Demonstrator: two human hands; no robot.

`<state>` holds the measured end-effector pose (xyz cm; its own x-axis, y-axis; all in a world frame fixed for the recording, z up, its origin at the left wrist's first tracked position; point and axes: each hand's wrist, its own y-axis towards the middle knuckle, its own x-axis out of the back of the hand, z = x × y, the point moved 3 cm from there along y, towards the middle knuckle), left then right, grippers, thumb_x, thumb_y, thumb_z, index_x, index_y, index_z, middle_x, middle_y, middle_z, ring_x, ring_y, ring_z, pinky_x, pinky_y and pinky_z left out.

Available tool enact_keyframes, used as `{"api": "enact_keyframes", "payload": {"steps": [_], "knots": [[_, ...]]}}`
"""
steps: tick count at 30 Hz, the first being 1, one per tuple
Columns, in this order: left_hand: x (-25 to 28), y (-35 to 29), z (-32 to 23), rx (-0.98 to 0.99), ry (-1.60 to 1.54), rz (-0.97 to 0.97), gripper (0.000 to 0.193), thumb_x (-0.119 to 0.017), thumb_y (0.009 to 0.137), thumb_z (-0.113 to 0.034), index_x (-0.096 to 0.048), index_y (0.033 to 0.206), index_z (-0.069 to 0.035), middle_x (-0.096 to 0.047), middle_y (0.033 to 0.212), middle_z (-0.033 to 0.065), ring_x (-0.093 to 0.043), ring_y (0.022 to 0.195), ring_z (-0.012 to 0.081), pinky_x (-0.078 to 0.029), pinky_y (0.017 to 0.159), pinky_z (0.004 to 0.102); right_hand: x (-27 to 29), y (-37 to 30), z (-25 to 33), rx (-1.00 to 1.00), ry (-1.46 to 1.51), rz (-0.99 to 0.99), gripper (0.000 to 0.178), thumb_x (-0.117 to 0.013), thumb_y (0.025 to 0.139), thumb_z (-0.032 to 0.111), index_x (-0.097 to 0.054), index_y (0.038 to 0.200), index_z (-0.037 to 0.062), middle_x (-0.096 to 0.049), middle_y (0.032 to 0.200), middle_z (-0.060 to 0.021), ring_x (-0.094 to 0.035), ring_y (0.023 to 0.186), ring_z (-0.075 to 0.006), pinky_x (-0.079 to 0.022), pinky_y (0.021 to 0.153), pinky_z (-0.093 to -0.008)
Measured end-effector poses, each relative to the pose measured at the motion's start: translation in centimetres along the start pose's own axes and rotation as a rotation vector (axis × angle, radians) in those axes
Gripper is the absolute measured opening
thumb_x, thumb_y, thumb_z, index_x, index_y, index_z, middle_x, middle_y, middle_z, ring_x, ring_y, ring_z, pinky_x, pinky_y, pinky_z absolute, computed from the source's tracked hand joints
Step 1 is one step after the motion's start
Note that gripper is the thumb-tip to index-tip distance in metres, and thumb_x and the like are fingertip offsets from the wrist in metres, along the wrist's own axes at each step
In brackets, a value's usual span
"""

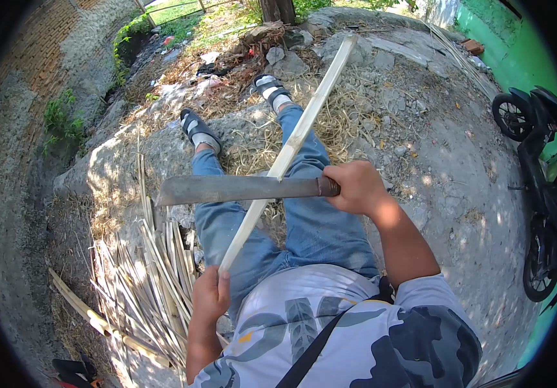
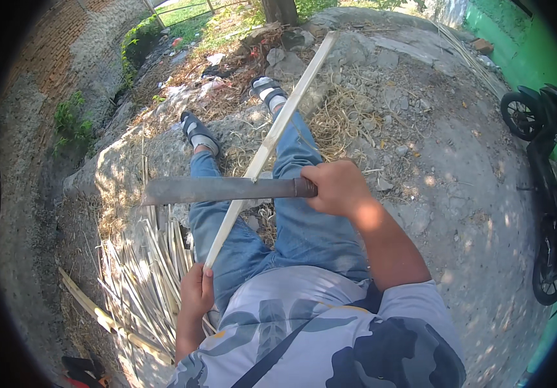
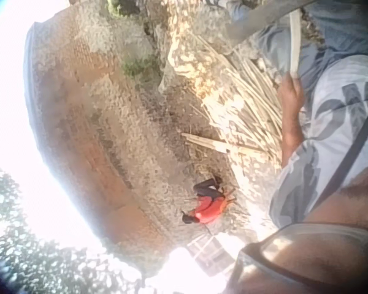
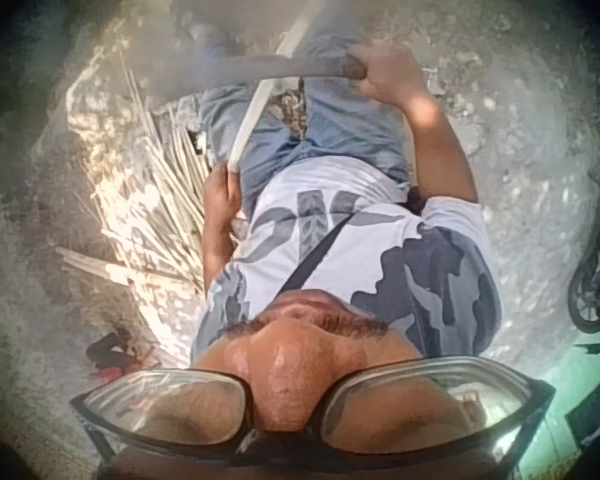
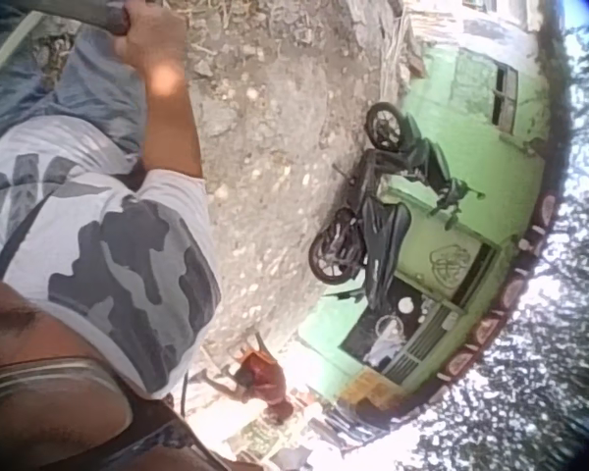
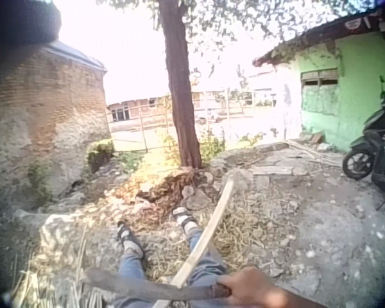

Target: The person shaves bamboo strips using a knife, whittling down the sticks and picking up new strips from the pile to scrape.

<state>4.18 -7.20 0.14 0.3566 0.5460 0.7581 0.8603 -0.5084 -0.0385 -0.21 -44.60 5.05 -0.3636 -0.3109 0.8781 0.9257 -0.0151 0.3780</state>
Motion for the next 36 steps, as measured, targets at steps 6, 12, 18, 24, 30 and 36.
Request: {"api": "enact_keyframes", "payload": {"steps": [6,12,18,24,30,36], "knots": [[0.2,0.4,0.0,-0.016,-0.029,-0.015,0.025,-0.058,0.100,-0.023,-0.061,0.095,0.001,-0.062,0.069,0.0226,-0.063,0.064,0.0432,-0.047,0.058,0.0472,-0.6,-0.7,-0.9,-0.092,0.024,0.010,0.020,-0.075,0.069,0.023,-0.063,0.081,0.0121,-0.065,0.071,-0.0109,-0.067,0.069,-0.0347,-0.052,0.062,-0.0475],[-1.5,0.5,0.1,-0.001,-0.102,-0.009,0.026,-0.057,0.101,-0.023,-0.060,0.092,0.001,-0.060,0.067,0.0225,-0.061,0.062,0.0431,-0.047,0.058,0.0469,-1.7,-1.0,1.6,-0.083,0.103,0.038,0.022,-0.074,0.071,0.026,-0.063,0.086,0.0141,-0.066,0.071,-0.0085,-0.069,0.071,-0.0330,-0.054,0.064,-0.0470],[-0.3,-0.2,1.5,0.022,-0.036,0.021,0.029,-0.053,0.103,-0.026,-0.058,0.090,0.000,-0.059,0.068,0.0218,-0.061,0.063,0.0434,-0.046,0.058,0.0470,-1.1,0.4,1.2,0.091,0.015,-0.023,0.022,-0.075,0.072,0.028,-0.063,0.083,0.0135,-0.066,0.070,-0.0093,-0.069,0.070,-0.0340,-0.054,0.064,-0.0476],[0.2,0.1,1.0,0.017,-0.016,0.003,0.032,-0.052,0.104,-0.028,-0.058,0.090,0.000,-0.060,0.068,0.0228,-0.059,0.062,0.0452,-0.046,0.058,0.0481,-0.7,0.0,-1.2,-0.094,-0.063,-0.006,0.023,-0.077,0.070,0.026,-0.066,0.087,0.0153,-0.067,0.071,-0.0089,-0.069,0.069,-0.0336,-0.054,0.065,-0.0480],[-2.2,0.5,-0.3,-0.051,-0.120,0.046,0.031,-0.051,0.104,-0.027,-0.057,0.089,-0.001,-0.057,0.069,0.0259,-0.059,0.066,0.0487,-0.045,0.059,0.0505,-3.7,-0.9,4.1,0.119,0.051,0.081,0.026,-0.078,0.066,0.024,-0.066,0.087,0.0152,-0.067,0.071,-0.0057,-0.069,0.068,-0.0310,-0.053,0.063,-0.0454],[0.6,-0.4,1.2,0.015,-0.066,0.064,0.032,-0.050,0.105,-0.028,-0.059,0.096,0.001,-0.059,0.070,0.0239,-0.060,0.065,0.0467,-0.046,0.060,0.0491,-0.7,0.8,-1.4,0.033,-0.067,-0.042,0.022,-0.077,0.068,0.023,-0.063,0.081,0.0128,-0.066,0.072,-0.0070,-0.068,0.068,-0.0323,-0.052,0.062,-0.0451]]}}
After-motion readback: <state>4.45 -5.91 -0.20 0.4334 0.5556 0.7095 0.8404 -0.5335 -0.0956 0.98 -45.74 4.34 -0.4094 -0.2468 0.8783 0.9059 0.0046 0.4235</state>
